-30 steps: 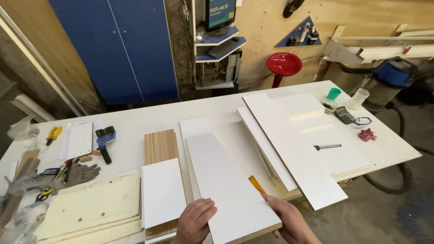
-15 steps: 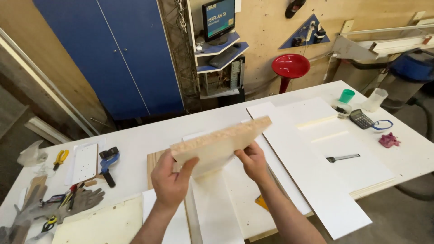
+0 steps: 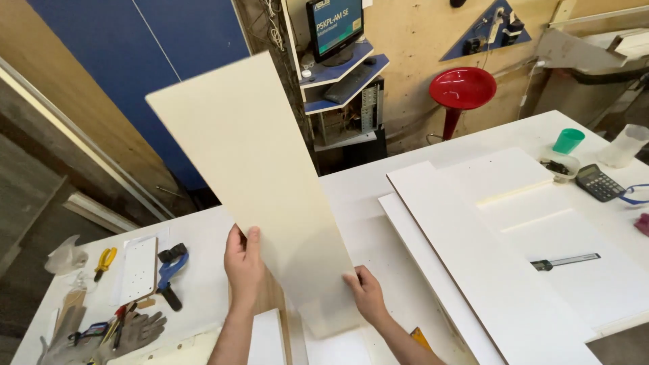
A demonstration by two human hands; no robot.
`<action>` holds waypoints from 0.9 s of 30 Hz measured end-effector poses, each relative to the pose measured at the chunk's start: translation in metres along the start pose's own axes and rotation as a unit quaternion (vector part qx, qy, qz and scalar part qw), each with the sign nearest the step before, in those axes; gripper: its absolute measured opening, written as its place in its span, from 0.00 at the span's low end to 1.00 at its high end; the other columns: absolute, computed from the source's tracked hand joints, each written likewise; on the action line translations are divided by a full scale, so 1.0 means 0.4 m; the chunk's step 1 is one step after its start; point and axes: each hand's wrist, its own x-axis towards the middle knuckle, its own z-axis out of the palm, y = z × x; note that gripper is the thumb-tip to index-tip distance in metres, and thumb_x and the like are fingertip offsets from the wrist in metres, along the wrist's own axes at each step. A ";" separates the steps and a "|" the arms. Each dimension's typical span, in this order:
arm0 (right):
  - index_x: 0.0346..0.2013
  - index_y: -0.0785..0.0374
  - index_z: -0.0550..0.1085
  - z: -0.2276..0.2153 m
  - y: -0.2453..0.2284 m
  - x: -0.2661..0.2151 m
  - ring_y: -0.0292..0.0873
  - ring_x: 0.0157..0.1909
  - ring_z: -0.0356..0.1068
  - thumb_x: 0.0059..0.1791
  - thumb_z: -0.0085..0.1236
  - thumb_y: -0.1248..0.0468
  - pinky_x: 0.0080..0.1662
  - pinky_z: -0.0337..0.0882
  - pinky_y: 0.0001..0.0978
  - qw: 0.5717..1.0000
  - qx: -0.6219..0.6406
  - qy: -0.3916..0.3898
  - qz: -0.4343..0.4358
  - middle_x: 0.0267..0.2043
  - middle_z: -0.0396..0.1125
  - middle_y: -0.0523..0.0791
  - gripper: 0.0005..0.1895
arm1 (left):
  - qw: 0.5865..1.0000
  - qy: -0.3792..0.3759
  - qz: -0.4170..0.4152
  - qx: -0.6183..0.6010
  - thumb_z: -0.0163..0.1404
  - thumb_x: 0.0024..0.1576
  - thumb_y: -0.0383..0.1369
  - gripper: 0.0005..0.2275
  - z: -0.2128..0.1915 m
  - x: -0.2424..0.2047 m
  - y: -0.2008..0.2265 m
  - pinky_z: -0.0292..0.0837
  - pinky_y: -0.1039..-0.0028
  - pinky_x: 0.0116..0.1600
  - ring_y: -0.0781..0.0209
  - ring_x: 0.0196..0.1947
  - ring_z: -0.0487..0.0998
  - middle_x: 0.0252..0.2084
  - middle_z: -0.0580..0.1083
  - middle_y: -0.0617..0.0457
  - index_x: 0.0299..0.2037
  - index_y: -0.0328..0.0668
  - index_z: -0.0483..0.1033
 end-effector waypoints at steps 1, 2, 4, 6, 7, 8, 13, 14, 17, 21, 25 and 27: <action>0.31 0.57 0.73 -0.016 0.017 -0.042 0.35 0.34 0.63 0.51 0.57 0.51 0.41 0.63 0.29 0.999 -0.021 0.032 -0.004 0.30 0.67 0.38 0.13 | 1.000 0.005 0.002 0.017 0.48 0.63 0.38 0.15 0.006 -0.011 0.009 0.70 0.76 0.56 0.66 0.51 0.78 0.52 0.79 0.57 0.57 0.44 0.75; 0.30 0.56 0.73 -0.031 0.033 -0.086 0.35 0.33 0.64 0.51 0.56 0.51 0.39 0.64 0.30 0.997 -0.042 0.064 -0.009 0.28 0.67 0.38 0.14 | 0.999 0.009 0.003 0.035 0.45 0.63 0.40 0.18 0.009 -0.022 0.018 0.69 0.74 0.59 0.64 0.55 0.77 0.57 0.78 0.57 0.61 0.46 0.73; 0.32 0.57 0.76 -0.056 -0.014 -0.188 0.35 0.34 0.66 0.52 0.54 0.50 0.40 0.65 0.29 0.992 -0.050 0.079 0.085 0.30 0.70 0.39 0.15 | 0.999 -0.030 -0.034 0.029 0.43 0.63 0.39 0.20 0.036 -0.059 0.003 0.67 0.73 0.62 0.63 0.60 0.74 0.62 0.75 0.57 0.66 0.48 0.68; 0.34 0.58 0.79 -0.084 -0.028 -0.263 0.36 0.35 0.68 0.52 0.52 0.49 0.41 0.67 0.28 0.979 -0.056 0.097 0.171 0.31 0.73 0.40 0.17 | 0.995 -0.069 -0.067 0.020 0.40 0.64 0.38 0.23 0.067 -0.100 -0.036 0.64 0.73 0.66 0.62 0.65 0.71 0.67 0.72 0.57 0.71 0.50 0.63; 0.37 0.58 0.79 -0.093 -0.019 -0.294 0.38 0.39 0.72 0.53 0.49 0.46 0.44 0.69 0.30 0.967 -0.084 0.084 0.226 0.36 0.76 0.41 0.20 | 0.987 -0.090 -0.130 0.011 0.39 0.64 0.34 0.21 0.078 -0.122 -0.068 0.66 0.73 0.64 0.61 0.62 0.74 0.64 0.74 0.56 0.68 0.49 0.66; 0.41 0.57 0.79 -0.102 -0.012 -0.326 0.41 0.44 0.75 0.53 0.45 0.43 0.47 0.72 0.32 0.951 -0.111 0.072 0.280 0.41 0.78 0.43 0.24 | 0.975 -0.112 -0.193 0.001 0.38 0.64 0.31 0.20 0.087 -0.145 -0.099 0.68 0.73 0.62 0.61 0.59 0.76 0.61 0.77 0.56 0.65 0.48 0.70; 0.37 0.59 0.77 -0.149 0.186 -0.383 0.41 0.44 0.73 0.53 0.42 0.39 0.48 0.68 0.33 0.923 -0.198 0.061 0.325 0.39 0.76 0.44 0.28 | 0.934 -0.160 -0.268 0.174 0.40 0.63 0.37 0.21 0.113 -0.226 -0.519 0.60 0.66 0.65 0.51 0.62 0.67 0.63 0.67 0.48 0.65 0.43 0.59; 0.34 0.58 0.76 -0.158 0.219 -0.395 0.40 0.42 0.73 0.53 0.41 0.38 0.47 0.68 0.33 0.913 -0.225 0.055 0.337 0.37 0.75 0.43 0.28 | 0.924 -0.188 -0.258 0.212 0.41 0.63 0.41 0.32 0.119 -0.248 -0.639 0.51 0.65 0.76 0.47 0.75 0.57 0.76 0.55 0.43 0.76 0.38 0.44; 0.34 0.59 0.76 -0.151 0.187 -0.439 0.39 0.41 0.70 0.54 0.42 0.39 0.46 0.67 0.30 0.910 -0.208 0.040 0.357 0.36 0.73 0.43 0.28 | 0.895 -0.227 -0.320 0.211 0.41 0.63 0.42 0.36 0.075 -0.369 -0.592 0.56 0.66 0.74 0.48 0.74 0.60 0.76 0.56 0.46 0.78 0.44 0.35; 0.29 0.59 0.73 -0.129 0.228 -0.465 0.39 0.38 0.68 0.53 0.42 0.39 0.45 0.64 0.31 0.910 -0.226 0.034 0.345 0.32 0.69 0.42 0.28 | 0.871 -0.244 -0.385 0.183 0.45 0.62 0.40 0.37 -0.032 -0.631 -0.639 0.53 0.69 0.76 0.54 0.76 0.57 0.78 0.53 0.55 0.78 0.48 0.34; 0.39 0.61 0.77 -0.093 0.162 -0.485 0.41 0.43 0.72 0.55 0.44 0.42 0.46 0.70 0.34 0.913 -0.176 0.050 0.364 0.39 0.74 0.44 0.26 | 0.817 -0.257 -0.471 0.212 0.57 0.52 0.49 0.42 -0.110 -0.860 -0.868 0.62 0.70 0.73 0.57 0.69 0.72 0.71 0.69 0.53 0.75 0.51 0.49; 0.37 0.61 0.76 -0.080 0.169 -0.482 0.40 0.39 0.70 0.56 0.44 0.42 0.42 0.69 0.33 0.914 -0.173 0.049 0.364 0.36 0.72 0.43 0.25 | 0.808 -0.276 -0.468 0.227 0.57 0.52 0.49 0.40 -0.122 -0.968 -0.906 0.62 0.70 0.71 0.58 0.67 0.72 0.69 0.69 0.53 0.73 0.50 0.51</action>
